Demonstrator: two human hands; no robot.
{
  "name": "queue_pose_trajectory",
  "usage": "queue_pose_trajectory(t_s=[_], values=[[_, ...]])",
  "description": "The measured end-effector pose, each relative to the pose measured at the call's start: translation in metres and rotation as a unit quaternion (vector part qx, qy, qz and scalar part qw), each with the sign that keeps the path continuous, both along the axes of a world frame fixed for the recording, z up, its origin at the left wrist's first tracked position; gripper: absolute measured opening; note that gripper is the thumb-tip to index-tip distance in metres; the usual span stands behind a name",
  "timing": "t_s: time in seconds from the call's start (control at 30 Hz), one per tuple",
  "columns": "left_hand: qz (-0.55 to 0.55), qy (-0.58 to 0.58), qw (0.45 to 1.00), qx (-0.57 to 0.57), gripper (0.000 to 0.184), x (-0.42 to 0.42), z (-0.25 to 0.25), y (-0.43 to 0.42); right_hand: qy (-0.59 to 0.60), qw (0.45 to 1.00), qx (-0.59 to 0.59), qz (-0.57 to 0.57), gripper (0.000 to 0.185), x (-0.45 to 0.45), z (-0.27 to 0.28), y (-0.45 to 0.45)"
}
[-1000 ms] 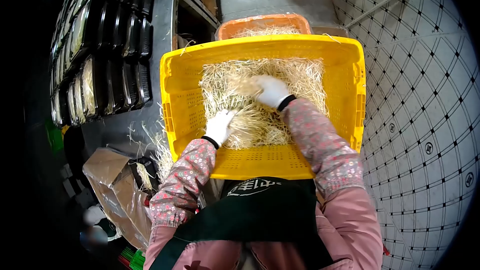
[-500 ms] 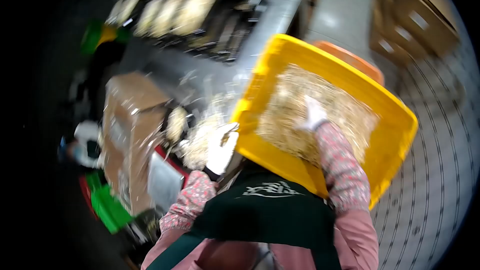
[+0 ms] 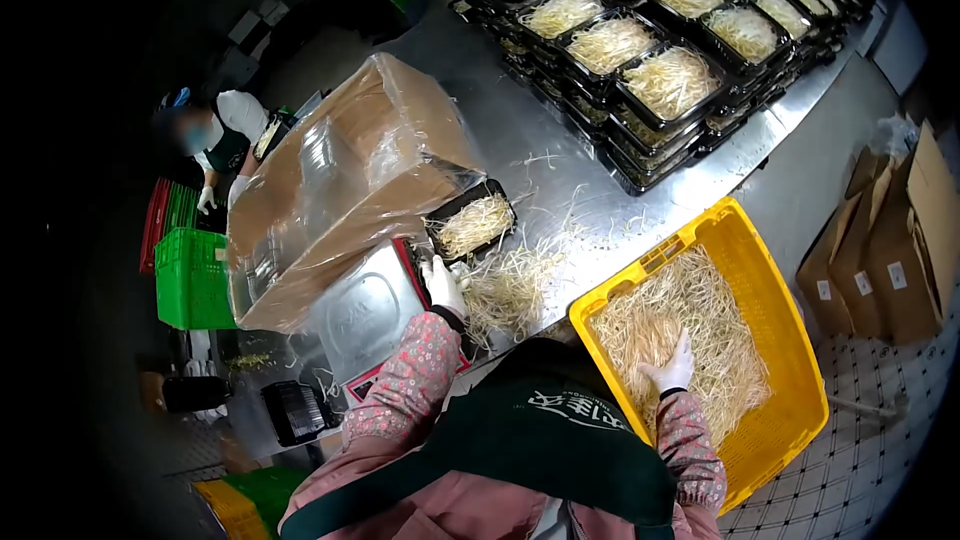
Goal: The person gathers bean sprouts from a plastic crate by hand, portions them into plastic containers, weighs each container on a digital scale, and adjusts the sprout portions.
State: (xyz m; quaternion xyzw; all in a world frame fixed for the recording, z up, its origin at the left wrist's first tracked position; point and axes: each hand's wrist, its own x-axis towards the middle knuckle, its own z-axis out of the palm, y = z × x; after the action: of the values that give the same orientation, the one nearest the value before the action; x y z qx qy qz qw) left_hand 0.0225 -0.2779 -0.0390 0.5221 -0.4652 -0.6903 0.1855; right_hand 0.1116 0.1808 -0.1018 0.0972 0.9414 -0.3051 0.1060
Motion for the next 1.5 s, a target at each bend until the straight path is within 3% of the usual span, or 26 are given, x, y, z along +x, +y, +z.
queue_pose_trajectory(t_s=[0.07,0.13,0.23,0.4,0.47,0.5,0.67,0.7,0.8,0.83,0.87,0.9,0.97,1.07,1.13,1.23,1.3,1.33,1.4,1.47,1.5], values=[[0.083,0.011,0.996,0.031,0.056,-0.015,-0.013,-0.007,0.016,0.999,0.042,0.007,0.124,-0.001,-0.005,0.003],[0.059,0.015,0.998,0.02,0.048,-0.021,-0.02,-0.014,-0.067,0.998,0.005,-0.01,0.119,-0.004,-0.001,0.009],[0.03,0.044,0.999,-0.005,0.037,-0.028,-0.008,-0.008,-0.037,0.999,0.006,-0.008,0.116,0.007,-0.012,0.011],[0.023,0.139,0.99,-0.032,0.048,-0.029,0.008,0.006,-0.026,0.999,0.007,0.043,0.126,0.011,-0.011,0.015],[0.015,0.173,0.984,-0.031,0.048,-0.018,0.018,0.014,-0.056,0.996,-0.058,0.035,0.118,0.007,-0.014,0.025],[-0.005,0.176,0.984,-0.012,0.047,-0.007,0.046,0.026,-0.049,0.996,-0.059,0.036,0.118,0.005,-0.013,0.027],[-0.092,0.22,0.971,-0.011,0.046,0.041,0.085,0.031,-0.085,0.994,-0.047,-0.042,0.093,-0.001,0.017,0.04],[-0.104,0.226,0.968,-0.028,0.047,0.05,0.091,0.03,-0.01,0.994,-0.086,-0.067,0.076,-0.001,0.005,0.047],[-0.126,0.229,0.961,-0.087,0.049,0.073,0.118,0.033,0.085,0.96,-0.249,-0.097,0.069,-0.029,-0.022,0.069],[-0.131,0.23,0.959,-0.101,0.05,0.078,0.123,0.034,0.125,0.973,-0.193,-0.036,0.066,-0.038,0.045,0.052],[-0.135,0.229,0.957,-0.115,0.05,0.083,0.127,0.036,0.115,0.959,-0.259,-0.014,0.061,-0.055,0.063,0.042],[-0.142,0.224,0.956,-0.125,0.053,0.087,0.129,0.036,0.138,0.963,-0.229,0.046,0.062,-0.059,0.154,0.006],[-0.151,0.234,0.951,-0.135,0.053,0.094,0.129,0.039,0.187,0.957,-0.146,0.166,0.058,-0.079,0.217,-0.039],[-0.174,0.242,0.945,-0.138,0.051,0.105,0.145,0.042,0.324,0.878,0.004,0.351,0.052,-0.099,0.286,-0.124],[-0.179,0.251,0.938,-0.157,0.051,0.115,0.145,0.036,0.355,0.807,0.105,0.46,0.032,-0.113,0.289,-0.195],[-0.183,0.24,0.935,-0.188,0.051,0.137,0.15,0.016,0.424,0.714,0.064,0.554,0.006,-0.091,0.292,-0.306],[-0.156,0.27,0.935,-0.171,0.047,0.156,0.148,-0.007,0.446,0.683,0.089,0.572,0.006,-0.068,0.287,-0.378],[-0.131,0.257,0.928,-0.236,0.043,0.161,0.117,-0.037,0.488,0.66,0.054,0.569,0.005,-0.059,0.286,-0.407],[-0.084,0.236,0.943,-0.218,0.044,0.184,0.076,-0.09,0.491,0.644,0.059,0.583,0.009,-0.045,0.268,-0.462],[-0.048,0.195,0.97,-0.134,0.048,0.203,0.143,-0.082,0.48,0.641,0.066,0.595,0.019,-0.035,0.238,-0.51],[-0.071,0.248,0.958,-0.124,0.049,0.207,0.107,-0.111,0.451,0.636,0.064,0.623,0.03,-0.032,0.226,-0.523]])
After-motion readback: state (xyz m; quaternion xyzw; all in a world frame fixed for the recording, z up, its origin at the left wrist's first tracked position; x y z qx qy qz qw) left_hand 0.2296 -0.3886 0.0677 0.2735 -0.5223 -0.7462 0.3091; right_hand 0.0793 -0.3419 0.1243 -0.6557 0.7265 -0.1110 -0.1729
